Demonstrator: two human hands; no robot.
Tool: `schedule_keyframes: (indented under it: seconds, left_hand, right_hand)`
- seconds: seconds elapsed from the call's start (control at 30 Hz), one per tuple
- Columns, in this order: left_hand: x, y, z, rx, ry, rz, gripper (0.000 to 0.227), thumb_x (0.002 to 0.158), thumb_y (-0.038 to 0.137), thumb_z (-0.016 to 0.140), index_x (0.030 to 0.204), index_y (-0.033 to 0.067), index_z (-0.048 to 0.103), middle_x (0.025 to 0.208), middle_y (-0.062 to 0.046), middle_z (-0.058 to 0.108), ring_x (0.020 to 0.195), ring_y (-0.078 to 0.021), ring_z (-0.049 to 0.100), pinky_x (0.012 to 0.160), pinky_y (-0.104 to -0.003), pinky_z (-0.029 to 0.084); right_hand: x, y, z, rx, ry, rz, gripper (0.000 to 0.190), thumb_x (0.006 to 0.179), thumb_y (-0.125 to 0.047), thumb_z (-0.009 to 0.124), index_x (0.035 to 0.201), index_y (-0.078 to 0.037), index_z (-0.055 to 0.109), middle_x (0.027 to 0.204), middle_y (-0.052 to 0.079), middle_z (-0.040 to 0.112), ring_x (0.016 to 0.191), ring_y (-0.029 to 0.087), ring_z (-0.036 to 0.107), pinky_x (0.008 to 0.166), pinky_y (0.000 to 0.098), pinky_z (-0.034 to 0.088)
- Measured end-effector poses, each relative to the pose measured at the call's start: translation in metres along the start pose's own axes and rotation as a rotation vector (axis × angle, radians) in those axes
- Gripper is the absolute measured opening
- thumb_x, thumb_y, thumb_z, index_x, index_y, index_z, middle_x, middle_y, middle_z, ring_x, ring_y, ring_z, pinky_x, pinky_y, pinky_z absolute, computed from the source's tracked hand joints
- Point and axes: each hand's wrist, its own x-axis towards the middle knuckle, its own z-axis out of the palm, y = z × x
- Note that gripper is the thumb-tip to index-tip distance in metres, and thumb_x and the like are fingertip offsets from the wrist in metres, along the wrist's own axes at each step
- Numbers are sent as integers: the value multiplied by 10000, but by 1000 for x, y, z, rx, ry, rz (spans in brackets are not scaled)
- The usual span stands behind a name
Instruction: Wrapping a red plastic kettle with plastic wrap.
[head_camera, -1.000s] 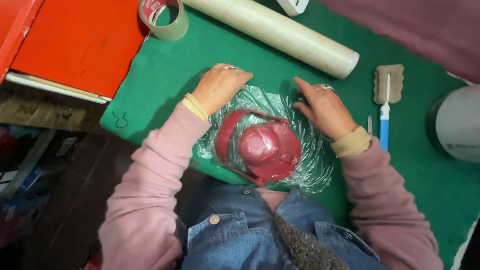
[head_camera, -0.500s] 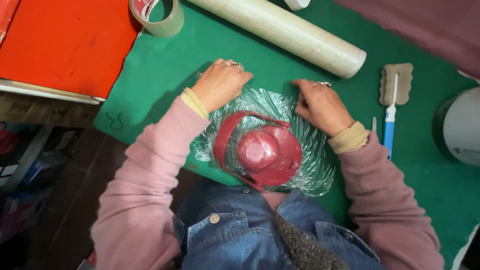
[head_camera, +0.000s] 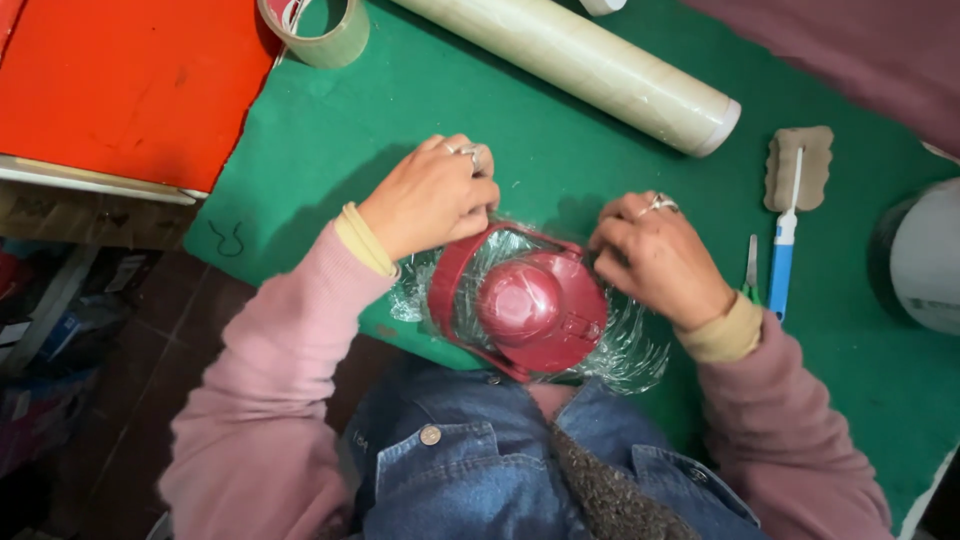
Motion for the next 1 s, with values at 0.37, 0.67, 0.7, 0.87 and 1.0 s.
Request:
schedule_keyframes:
  seconds: [0.37,0.67,0.7,0.87,1.0]
  left_hand:
    - [-46,17,-26,130,82,-12,137,740,173,786,788,79,699,981,-55,693,1101,-256,628,952,-424,476]
    - [-66,27,-52,127,161,-135,156,764,199,779,776,95,663,1013,-65,687,1135,-281,624,972,-450,470]
    - [-63,30,-58,98,198,-136,179,798,217,780,815,91,655,1044,-75,681,1154,-289,621,987,-457,468]
    - [-19,17,-26,6,218,-14,323,870,228,750,1119,65,624,1221,-128,669,1262,-324,594,1063,-476,449]
    - [15,-13,24,-154,47,67,558,846,222,702,1359,51,564,1318,-172,654,1329,-381,546,1076,-496,425]
  right_hand:
    - [-38,-29,-6,-192,-10,98,146,777,-105,751,901,-67,684,809,120,669,841,339,659,774,464,502]
    - [-49,-43,-43,-36,-159,241,274,735,-213,808,938,-63,701,850,133,681,859,347,670,780,457,522]
    - [-47,-46,-50,-57,-132,314,301,733,-237,824,949,-66,703,890,147,670,887,355,668,782,451,523]
    - [-23,-12,-22,202,46,152,657,826,-257,805,1368,-2,534,1237,182,657,1124,333,662,946,431,529]
    - [-11,8,-3,431,-86,231,902,831,-262,808,1568,-18,350,1309,170,659,1091,256,682,909,406,551]
